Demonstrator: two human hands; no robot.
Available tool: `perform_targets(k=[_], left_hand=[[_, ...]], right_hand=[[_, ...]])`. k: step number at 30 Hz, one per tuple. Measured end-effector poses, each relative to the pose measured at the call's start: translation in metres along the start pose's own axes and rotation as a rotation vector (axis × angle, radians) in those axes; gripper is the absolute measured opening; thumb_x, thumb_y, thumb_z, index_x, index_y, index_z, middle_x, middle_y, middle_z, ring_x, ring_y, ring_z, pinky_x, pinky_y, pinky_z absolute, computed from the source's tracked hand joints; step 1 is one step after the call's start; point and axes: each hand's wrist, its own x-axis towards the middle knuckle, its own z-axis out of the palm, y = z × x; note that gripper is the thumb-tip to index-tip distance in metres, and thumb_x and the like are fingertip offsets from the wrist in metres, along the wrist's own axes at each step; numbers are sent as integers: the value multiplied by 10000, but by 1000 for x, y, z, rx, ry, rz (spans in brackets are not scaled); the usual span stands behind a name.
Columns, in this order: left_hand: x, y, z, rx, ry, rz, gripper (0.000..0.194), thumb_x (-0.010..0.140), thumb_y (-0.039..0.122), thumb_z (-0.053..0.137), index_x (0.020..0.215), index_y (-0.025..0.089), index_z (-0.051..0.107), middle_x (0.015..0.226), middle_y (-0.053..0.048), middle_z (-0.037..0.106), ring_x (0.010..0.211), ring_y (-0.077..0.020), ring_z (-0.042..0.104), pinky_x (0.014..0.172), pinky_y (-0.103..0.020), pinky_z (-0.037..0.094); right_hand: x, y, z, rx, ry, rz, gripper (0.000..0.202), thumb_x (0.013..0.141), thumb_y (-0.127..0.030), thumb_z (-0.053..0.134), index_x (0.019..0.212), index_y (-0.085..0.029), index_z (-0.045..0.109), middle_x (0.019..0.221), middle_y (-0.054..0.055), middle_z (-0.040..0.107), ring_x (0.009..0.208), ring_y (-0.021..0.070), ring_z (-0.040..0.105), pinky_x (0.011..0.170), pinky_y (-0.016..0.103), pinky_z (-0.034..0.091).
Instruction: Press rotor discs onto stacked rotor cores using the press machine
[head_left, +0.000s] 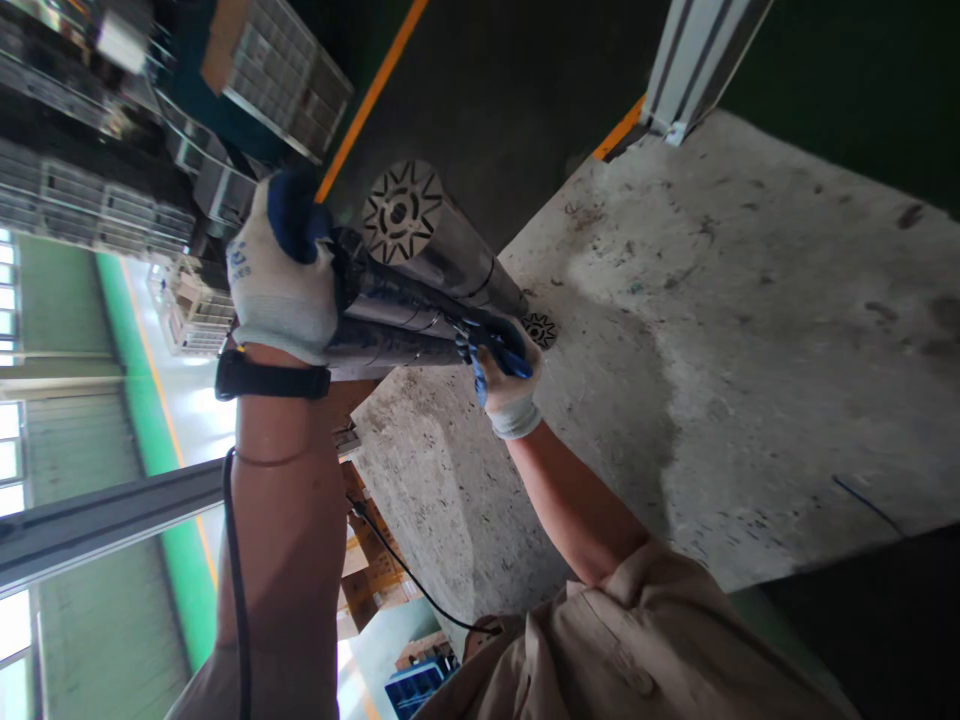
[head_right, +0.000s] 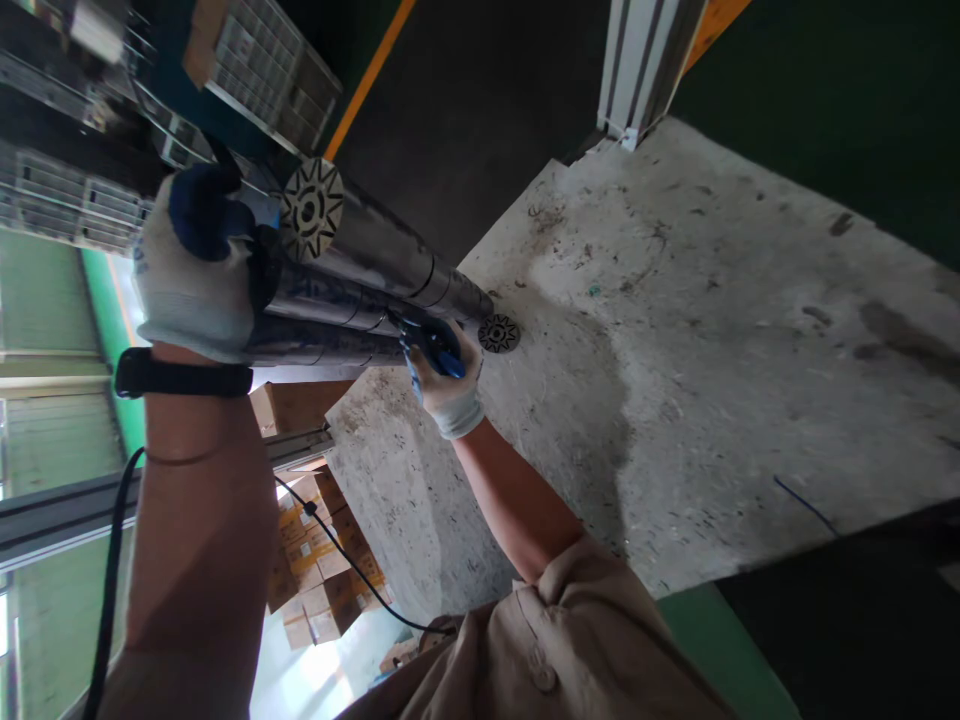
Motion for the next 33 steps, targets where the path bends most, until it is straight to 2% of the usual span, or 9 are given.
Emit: perform_targets(k=[4, 7, 14, 18, 23, 26, 29, 33], left_hand=[[1, 1, 0, 42, -17, 11, 524, 856, -16, 568, 1350, 145, 637, 1299, -66, 713, 1249, -267, 654, 1112, -424, 503], [1, 3, -1, 49, -16, 17, 533, 841, -38, 554, 1340, 124, 643, 1300, -73, 708, 1260, -270, 648, 1123, -429, 498], [3, 5, -1, 81, -24, 12, 513, 847, -15, 537, 1336, 109, 629, 1288, -86, 712, 1230, -275, 666, 1092, -443, 513], [4, -7, 4, 15, 4, 98, 507, 831, -8, 502, 1291, 142, 654, 1232, -66, 729, 1167, -263, 685, 1047, -434, 532], [4, -12, 6, 14, 34, 96, 467, 847, 46, 515, 1265, 183, 672, 1234, -46, 721, 1185, -250, 668, 1068, -418, 522], [2, -8, 5, -22, 43, 82, 468, 849, 36, 519, 1264, 191, 673, 1244, -52, 724, 1192, -230, 668, 1088, -379, 516], [1, -6, 4, -31, 38, 94, 451, 869, 46, 515, 1272, 179, 670, 1218, -60, 732, 1167, -227, 677, 1100, -375, 510], [1, -5, 3, -7, 29, 122, 459, 878, 58, 501, 1307, 115, 656, 1235, -105, 722, 1178, -265, 671, 1090, -423, 520]], right_hand=[[4, 2, -1, 9, -50, 25, 274, 895, -470, 703, 1054, -247, 698, 975, 46, 737, 925, 215, 726, 892, 441, 642], [3, 9, -2, -17, -15, 31, 252, 891, -445, 708, 1061, -258, 692, 992, 44, 734, 953, 208, 717, 929, 444, 628], [2, 19, -8, -24, -39, 93, 307, 860, -467, 738, 1067, -246, 691, 1024, 64, 735, 965, 218, 716, 914, 455, 631], [0, 15, -8, -27, -25, 76, 290, 866, -467, 734, 1056, -255, 677, 990, 45, 731, 924, 198, 719, 899, 411, 634], [-2, 3, -4, 115, -143, 48, 269, 912, -468, 690, 1090, -267, 671, 963, 29, 738, 876, 179, 726, 828, 345, 640], [-2, 2, -3, 106, -94, 52, 281, 892, -487, 714, 1069, -272, 680, 964, 29, 749, 874, 183, 738, 822, 349, 647], [-3, 7, -5, 53, -11, 116, 317, 852, -516, 740, 1034, -264, 679, 964, 31, 755, 888, 189, 749, 837, 362, 652], [-4, 15, -9, 34, -37, 135, 324, 861, -535, 718, 1019, -254, 679, 944, 36, 762, 875, 178, 747, 839, 353, 652]])
